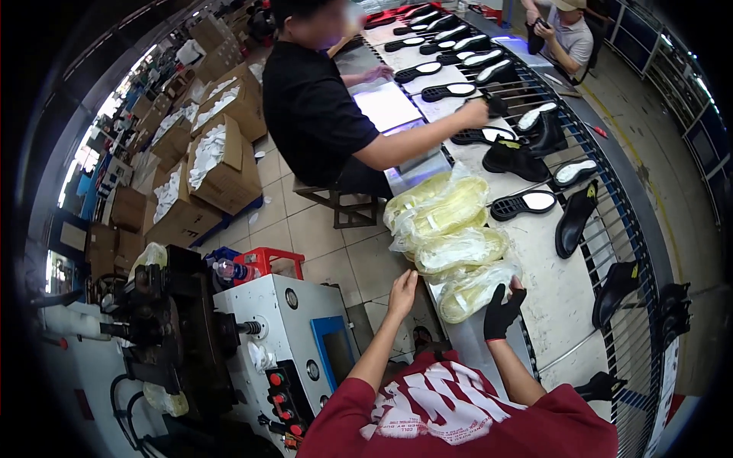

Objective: The recorder is operating a machine to last or shape shoes in a factory environment.

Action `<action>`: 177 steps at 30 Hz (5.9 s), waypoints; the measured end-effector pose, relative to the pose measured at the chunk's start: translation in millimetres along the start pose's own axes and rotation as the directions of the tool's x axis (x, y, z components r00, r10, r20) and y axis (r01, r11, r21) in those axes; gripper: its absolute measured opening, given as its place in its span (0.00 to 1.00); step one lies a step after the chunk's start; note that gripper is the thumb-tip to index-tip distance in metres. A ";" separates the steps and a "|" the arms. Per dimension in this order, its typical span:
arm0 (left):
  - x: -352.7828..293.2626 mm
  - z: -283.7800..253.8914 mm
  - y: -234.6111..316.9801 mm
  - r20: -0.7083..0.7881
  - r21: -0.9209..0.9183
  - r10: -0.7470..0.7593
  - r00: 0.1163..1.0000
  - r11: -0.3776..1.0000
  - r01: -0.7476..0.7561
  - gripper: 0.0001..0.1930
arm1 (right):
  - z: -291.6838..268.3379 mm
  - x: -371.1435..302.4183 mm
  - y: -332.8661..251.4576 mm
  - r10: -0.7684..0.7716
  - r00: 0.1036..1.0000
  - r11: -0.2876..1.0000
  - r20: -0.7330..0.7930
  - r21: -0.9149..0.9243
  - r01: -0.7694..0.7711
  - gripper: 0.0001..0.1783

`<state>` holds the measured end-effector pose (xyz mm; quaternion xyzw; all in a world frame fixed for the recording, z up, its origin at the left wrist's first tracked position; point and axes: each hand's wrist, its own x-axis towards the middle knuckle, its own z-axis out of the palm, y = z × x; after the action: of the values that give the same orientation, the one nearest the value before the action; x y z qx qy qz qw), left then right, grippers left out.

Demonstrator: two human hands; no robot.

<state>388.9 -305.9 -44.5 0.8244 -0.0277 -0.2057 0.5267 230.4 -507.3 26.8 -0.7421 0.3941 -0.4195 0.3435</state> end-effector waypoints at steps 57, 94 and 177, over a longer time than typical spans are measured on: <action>79.8 35.5 70.0 -0.037 0.419 0.267 0.963 0.879 -0.227 0.26 | 4.7 107.7 72.1 -0.200 0.924 0.938 0.326 -0.209 0.276 0.22; -36.6 -6.9 21.9 0.396 -0.460 -0.399 0.827 0.693 0.555 0.54 | 34.0 113.6 53.7 0.432 0.901 0.898 0.049 0.065 -0.434 0.21; -293.4 -523.1 9.8 -0.873 0.340 0.215 0.437 0.912 0.230 0.16 | 273.5 -460.1 -566.4 -0.732 -0.354 0.656 0.583 0.742 -0.135 0.45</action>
<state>315.1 215.0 243.7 0.8969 0.2172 0.2718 0.2732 487.5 200.2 228.3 -0.7087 -0.4121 0.1455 0.5539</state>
